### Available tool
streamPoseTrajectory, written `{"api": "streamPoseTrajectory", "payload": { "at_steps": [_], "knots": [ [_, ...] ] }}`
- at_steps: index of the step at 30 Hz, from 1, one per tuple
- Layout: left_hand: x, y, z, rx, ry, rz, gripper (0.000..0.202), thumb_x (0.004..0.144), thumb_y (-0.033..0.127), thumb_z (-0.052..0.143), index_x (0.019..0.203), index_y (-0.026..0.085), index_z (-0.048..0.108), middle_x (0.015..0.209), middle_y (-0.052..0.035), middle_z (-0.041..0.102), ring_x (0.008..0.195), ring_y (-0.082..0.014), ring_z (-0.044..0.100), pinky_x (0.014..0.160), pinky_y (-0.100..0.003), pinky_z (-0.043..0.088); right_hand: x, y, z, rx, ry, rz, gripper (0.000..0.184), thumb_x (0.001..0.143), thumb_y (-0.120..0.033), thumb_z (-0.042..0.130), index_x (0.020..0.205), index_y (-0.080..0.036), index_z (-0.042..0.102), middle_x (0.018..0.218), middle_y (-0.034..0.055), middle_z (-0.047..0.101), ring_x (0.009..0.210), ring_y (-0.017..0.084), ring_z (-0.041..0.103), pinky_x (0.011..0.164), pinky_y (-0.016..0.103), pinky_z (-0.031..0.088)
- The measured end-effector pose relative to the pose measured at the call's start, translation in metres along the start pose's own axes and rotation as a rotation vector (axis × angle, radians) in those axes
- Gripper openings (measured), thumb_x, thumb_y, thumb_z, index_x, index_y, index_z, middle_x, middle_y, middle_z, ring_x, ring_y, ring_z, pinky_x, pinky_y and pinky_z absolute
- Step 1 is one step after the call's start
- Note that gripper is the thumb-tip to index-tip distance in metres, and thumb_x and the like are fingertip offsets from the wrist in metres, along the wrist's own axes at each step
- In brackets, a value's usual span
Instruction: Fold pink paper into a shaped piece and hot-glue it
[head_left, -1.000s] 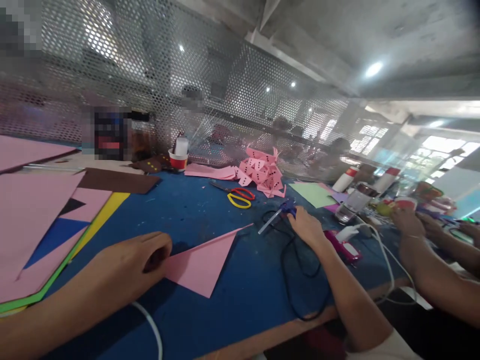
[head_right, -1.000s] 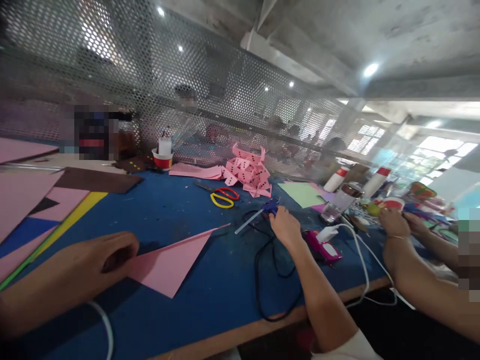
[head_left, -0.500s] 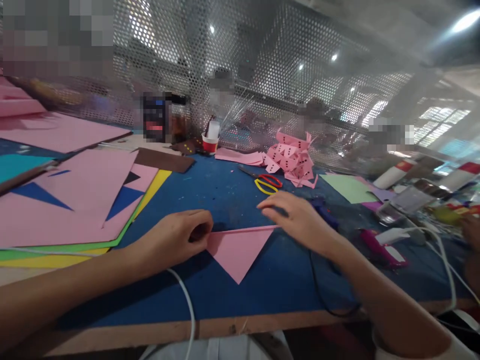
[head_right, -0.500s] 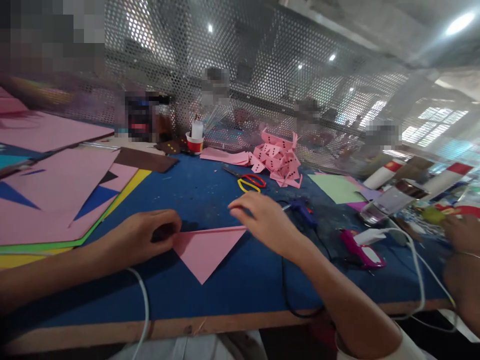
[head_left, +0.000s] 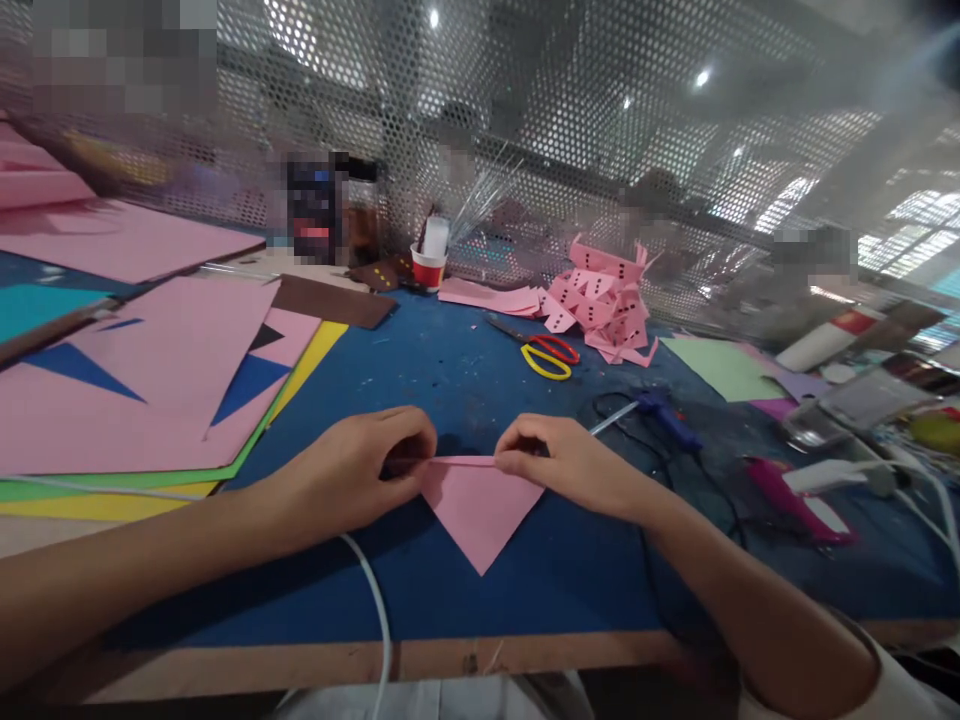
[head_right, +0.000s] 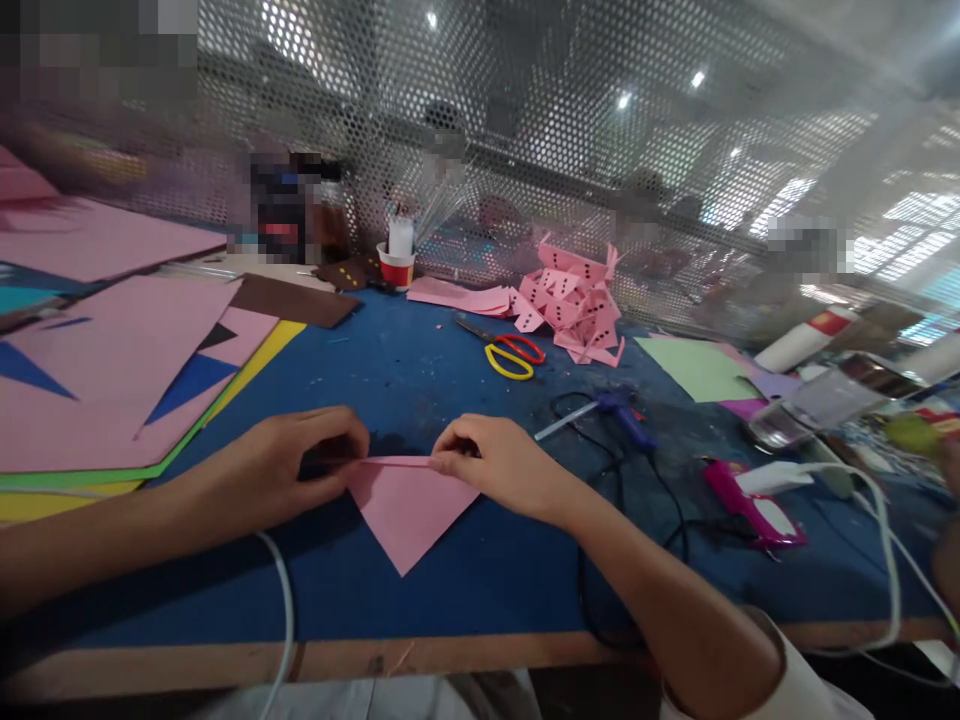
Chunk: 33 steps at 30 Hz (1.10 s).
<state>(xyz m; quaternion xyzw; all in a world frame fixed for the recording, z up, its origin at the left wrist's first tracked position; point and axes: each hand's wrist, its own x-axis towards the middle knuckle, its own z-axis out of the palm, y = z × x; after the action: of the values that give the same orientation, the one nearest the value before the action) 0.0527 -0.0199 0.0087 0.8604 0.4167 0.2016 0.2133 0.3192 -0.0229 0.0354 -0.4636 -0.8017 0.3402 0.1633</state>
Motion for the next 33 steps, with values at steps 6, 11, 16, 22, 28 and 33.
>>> {"api": "streamPoseTrajectory", "payload": {
  "at_steps": [6,11,16,22,28,33],
  "knots": [
    [0.000,0.002,-0.002,-0.121,-0.039,-0.058,0.016,0.091,0.030,0.054,0.093,0.022,0.067,0.087,0.0000,0.068,0.073,-0.0139,0.061,0.065,-0.024,0.045,0.001,-0.004,0.002,-0.031,0.028,-0.019,0.014,0.094,-0.030,0.062,0.088,-0.020,0.070,0.091,0.0005,0.069,0.081,0.013,0.060,0.070,0.025,0.041],
    [0.000,-0.001,0.000,-0.151,-0.054,-0.066,0.015,0.090,0.027,0.054,0.088,0.022,0.068,0.085,0.0001,0.069,0.074,-0.0146,0.062,0.066,-0.025,0.046,0.002,-0.005,0.003,-0.050,0.017,-0.035,0.015,0.096,-0.025,0.059,0.089,-0.020,0.071,0.094,0.0007,0.069,0.087,0.014,0.062,0.075,0.026,0.041],
    [0.000,-0.003,0.000,-0.107,-0.050,-0.090,0.016,0.089,0.028,0.055,0.087,0.022,0.070,0.086,-0.0016,0.070,0.079,-0.0178,0.063,0.070,-0.028,0.047,0.005,-0.001,0.007,-0.068,0.019,-0.043,0.018,0.098,-0.023,0.055,0.091,-0.019,0.072,0.094,0.0016,0.068,0.088,0.014,0.061,0.078,0.027,0.042],
    [0.002,0.000,-0.002,-0.062,-0.056,-0.079,0.018,0.090,0.025,0.054,0.086,0.023,0.071,0.086,-0.0022,0.070,0.085,-0.0196,0.063,0.074,-0.031,0.046,0.009,0.005,0.012,-0.097,0.015,-0.048,0.019,0.098,-0.022,0.054,0.091,-0.018,0.071,0.095,0.0024,0.068,0.088,0.014,0.061,0.079,0.027,0.041],
    [0.002,-0.003,0.001,-0.042,-0.037,-0.077,0.020,0.091,0.025,0.053,0.090,0.024,0.073,0.089,-0.0016,0.071,0.087,-0.0192,0.063,0.076,-0.030,0.046,0.011,0.010,0.016,-0.091,0.072,-0.005,0.010,0.094,-0.021,0.060,0.093,-0.020,0.070,0.093,0.0004,0.069,0.082,0.013,0.059,0.072,0.026,0.038],
    [-0.002,-0.008,0.006,-0.041,0.015,-0.057,0.017,0.092,0.024,0.054,0.100,0.025,0.069,0.093,-0.0002,0.069,0.082,-0.0168,0.062,0.071,-0.027,0.045,0.014,0.016,0.019,-0.149,0.121,-0.060,0.010,0.095,-0.020,0.061,0.089,-0.020,0.069,0.091,-0.0002,0.065,0.082,0.012,0.057,0.072,0.027,0.037]
  ]
}}
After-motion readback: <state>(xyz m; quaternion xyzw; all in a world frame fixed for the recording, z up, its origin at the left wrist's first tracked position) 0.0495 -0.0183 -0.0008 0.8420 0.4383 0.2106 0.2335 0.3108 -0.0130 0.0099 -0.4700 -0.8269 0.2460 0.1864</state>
